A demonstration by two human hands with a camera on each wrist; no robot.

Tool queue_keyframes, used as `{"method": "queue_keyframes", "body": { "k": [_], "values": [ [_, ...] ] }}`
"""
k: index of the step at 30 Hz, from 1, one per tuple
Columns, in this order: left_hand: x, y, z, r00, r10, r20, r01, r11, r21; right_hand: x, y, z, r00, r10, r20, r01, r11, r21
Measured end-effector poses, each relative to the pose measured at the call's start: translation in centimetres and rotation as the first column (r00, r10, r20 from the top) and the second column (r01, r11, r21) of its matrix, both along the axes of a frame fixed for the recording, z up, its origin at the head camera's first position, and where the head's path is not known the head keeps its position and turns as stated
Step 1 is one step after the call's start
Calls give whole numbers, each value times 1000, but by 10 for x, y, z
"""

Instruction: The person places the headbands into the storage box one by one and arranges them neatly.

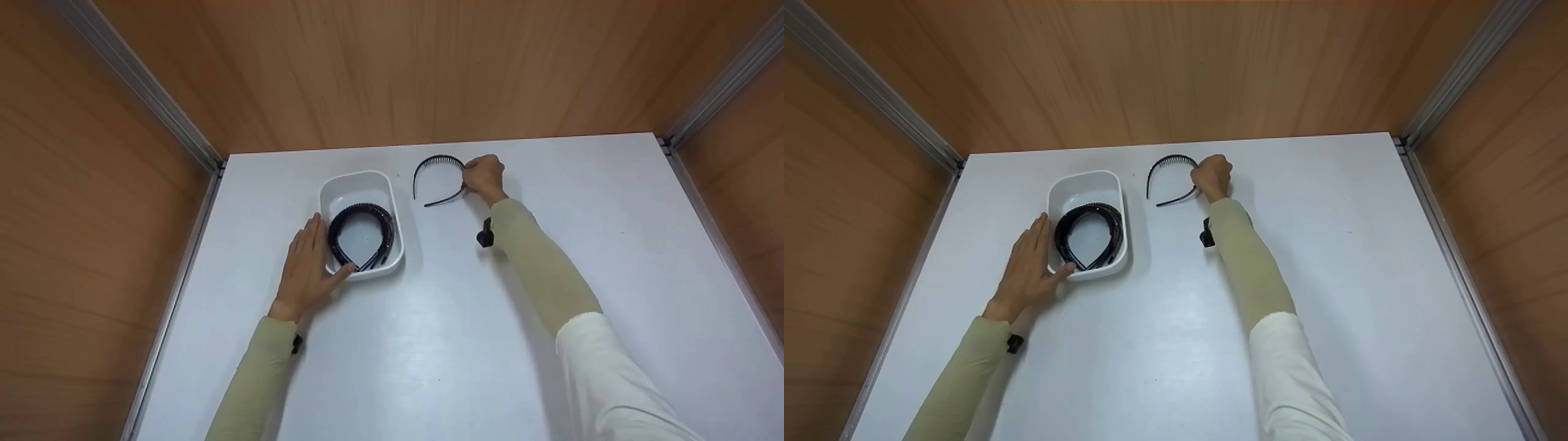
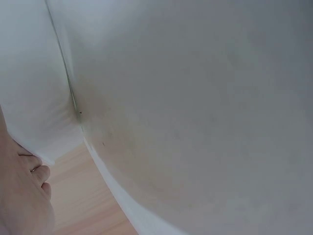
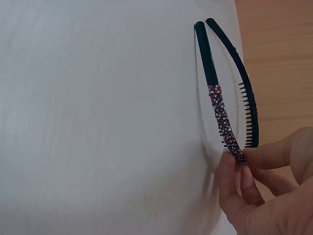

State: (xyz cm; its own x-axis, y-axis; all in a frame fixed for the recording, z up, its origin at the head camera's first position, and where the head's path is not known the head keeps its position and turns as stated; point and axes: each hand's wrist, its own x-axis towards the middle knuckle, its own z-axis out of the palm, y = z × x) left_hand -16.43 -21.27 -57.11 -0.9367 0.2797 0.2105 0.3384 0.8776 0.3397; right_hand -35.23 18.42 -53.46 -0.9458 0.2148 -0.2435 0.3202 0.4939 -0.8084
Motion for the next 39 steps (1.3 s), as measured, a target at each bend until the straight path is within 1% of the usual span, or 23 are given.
{"method": "queue_keyframes", "body": {
  "k": [5,12,17,22,25,29,35,39],
  "values": [
    [1,-1,1,1000,10,9,-10,1000,-1,-1,-3,4,1000,-1,2,1,1000,16],
    [1,-2,1,999,18,27,-18,1000,-9,0,-3,14,1000,25,-11,-25,999,-19],
    [2,-3,1,1000,13,23,-13,1000,-6,1,-3,21,999,37,-5,-37,998,-47],
    [2,-4,0,1000,14,14,-14,1000,-5,1,-2,29,999,45,27,-44,997,-57],
    [1,-3,0,1000,17,5,-17,1000,-3,2,0,32,998,47,29,-45,995,-86],
    [-1,0,1,1000,9,-9,-9,1000,5,3,6,35,999,52,8,-51,991,-121],
    [-5,1,0,1000,-6,-26,6,1000,14,6,14,40,997,69,-26,-72,989,-127],
    [-4,2,1,1000,-9,-22,9,1000,13,10,15,44,997,78,-21,-80,988,-132]
  ]
}}
